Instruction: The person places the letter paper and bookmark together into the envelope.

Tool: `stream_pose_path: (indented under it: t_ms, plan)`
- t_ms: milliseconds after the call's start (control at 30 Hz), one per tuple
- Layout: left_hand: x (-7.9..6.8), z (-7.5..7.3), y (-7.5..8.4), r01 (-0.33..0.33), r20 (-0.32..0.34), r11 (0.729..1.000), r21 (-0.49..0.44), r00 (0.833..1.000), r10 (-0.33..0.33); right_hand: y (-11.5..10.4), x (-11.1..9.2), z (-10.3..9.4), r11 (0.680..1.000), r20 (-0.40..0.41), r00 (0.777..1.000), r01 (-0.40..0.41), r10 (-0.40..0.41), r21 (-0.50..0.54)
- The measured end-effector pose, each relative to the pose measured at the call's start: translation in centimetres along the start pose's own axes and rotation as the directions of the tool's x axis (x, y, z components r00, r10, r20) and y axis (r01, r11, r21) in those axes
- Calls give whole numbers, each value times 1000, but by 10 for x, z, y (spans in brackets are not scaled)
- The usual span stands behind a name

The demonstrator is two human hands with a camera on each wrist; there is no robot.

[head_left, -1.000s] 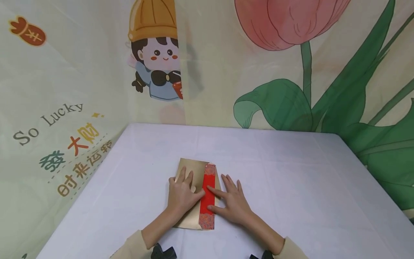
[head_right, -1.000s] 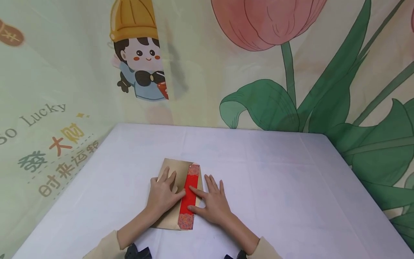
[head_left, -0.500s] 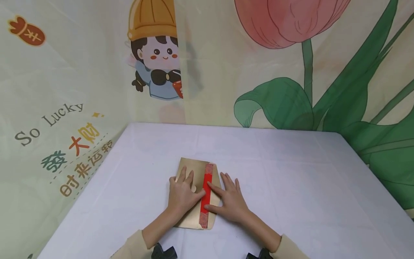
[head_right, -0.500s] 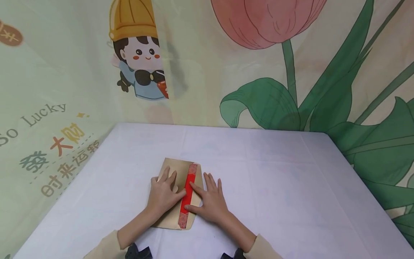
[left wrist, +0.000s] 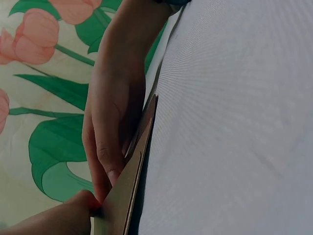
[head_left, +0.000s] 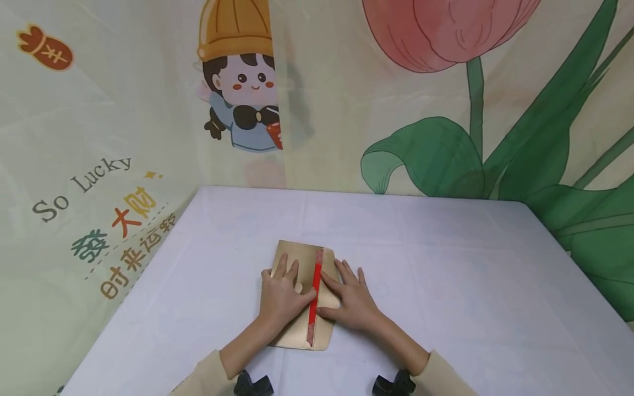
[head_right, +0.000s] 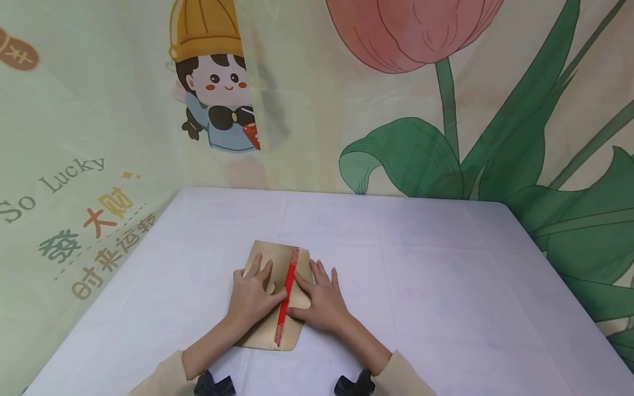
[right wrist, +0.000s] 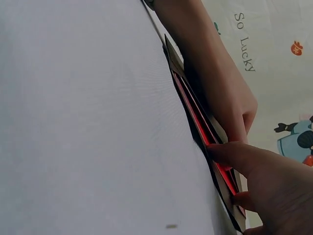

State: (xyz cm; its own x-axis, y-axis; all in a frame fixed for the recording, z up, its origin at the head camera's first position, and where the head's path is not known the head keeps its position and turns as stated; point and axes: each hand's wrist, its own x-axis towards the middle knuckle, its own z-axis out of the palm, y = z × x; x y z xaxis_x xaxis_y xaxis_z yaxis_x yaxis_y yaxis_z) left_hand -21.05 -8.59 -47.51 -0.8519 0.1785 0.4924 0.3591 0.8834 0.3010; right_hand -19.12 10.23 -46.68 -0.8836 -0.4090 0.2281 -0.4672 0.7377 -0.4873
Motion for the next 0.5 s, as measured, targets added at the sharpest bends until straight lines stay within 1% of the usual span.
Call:
stream_pose_path:
  t_ms: [100, 300, 500]
  plan:
    - [1, -1, 1, 5, -1, 1000, 3, 1000, -5, 1, 3, 0, 1000, 6, 1000, 1, -1, 6]
    - [0, 0, 2, -6, -12, 1000, 2, 1000, 6, 2, 4, 1, 999, 21, 999, -42, 41, 22]
    - [1, 1, 2, -11, -23, 1000, 22, 1000, 12, -1, 6, 4, 998, 4, 998, -60, 60, -32]
